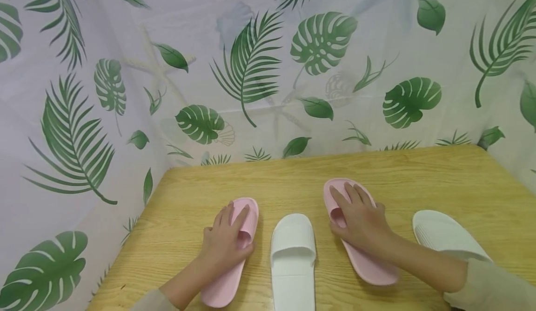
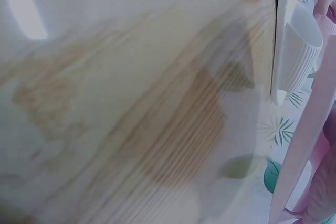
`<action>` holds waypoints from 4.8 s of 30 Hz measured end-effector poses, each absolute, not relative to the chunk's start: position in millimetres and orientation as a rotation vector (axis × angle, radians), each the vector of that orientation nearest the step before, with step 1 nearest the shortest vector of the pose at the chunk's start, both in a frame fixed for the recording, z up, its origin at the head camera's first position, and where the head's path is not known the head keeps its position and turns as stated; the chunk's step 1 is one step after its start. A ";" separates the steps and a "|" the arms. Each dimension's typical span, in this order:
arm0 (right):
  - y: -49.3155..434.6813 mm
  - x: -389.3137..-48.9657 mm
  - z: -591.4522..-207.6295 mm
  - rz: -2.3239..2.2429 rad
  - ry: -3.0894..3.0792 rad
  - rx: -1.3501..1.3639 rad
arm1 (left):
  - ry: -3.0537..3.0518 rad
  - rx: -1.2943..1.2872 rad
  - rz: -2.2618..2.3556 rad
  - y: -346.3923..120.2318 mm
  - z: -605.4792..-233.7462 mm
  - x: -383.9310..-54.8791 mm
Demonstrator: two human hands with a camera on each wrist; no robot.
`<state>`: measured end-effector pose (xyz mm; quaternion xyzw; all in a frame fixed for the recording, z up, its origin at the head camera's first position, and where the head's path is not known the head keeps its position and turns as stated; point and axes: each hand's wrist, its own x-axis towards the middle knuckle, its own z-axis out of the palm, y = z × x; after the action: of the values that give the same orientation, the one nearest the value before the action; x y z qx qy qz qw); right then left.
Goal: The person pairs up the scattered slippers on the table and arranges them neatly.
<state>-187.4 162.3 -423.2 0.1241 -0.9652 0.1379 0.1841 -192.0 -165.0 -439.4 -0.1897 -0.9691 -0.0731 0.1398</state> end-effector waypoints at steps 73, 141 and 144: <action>111.3 -216.9 -380.2 0.399 -2.725 0.462 | -2.800 -0.516 -0.211 -168.2 -399.7 -212.2; 57.9 -287.8 -369.6 0.444 -2.869 0.349 | -2.833 -0.479 -0.241 -168.8 -396.2 -255.7; 52.9 -292.9 -367.6 0.458 -2.891 0.339 | -2.843 -0.464 -0.244 -168.9 -397.9 -257.9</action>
<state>-292.9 52.9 -367.6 0.1146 -0.9764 0.1547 0.0975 -257.9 -168.9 -397.9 -0.1593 -0.9757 -0.0839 0.1252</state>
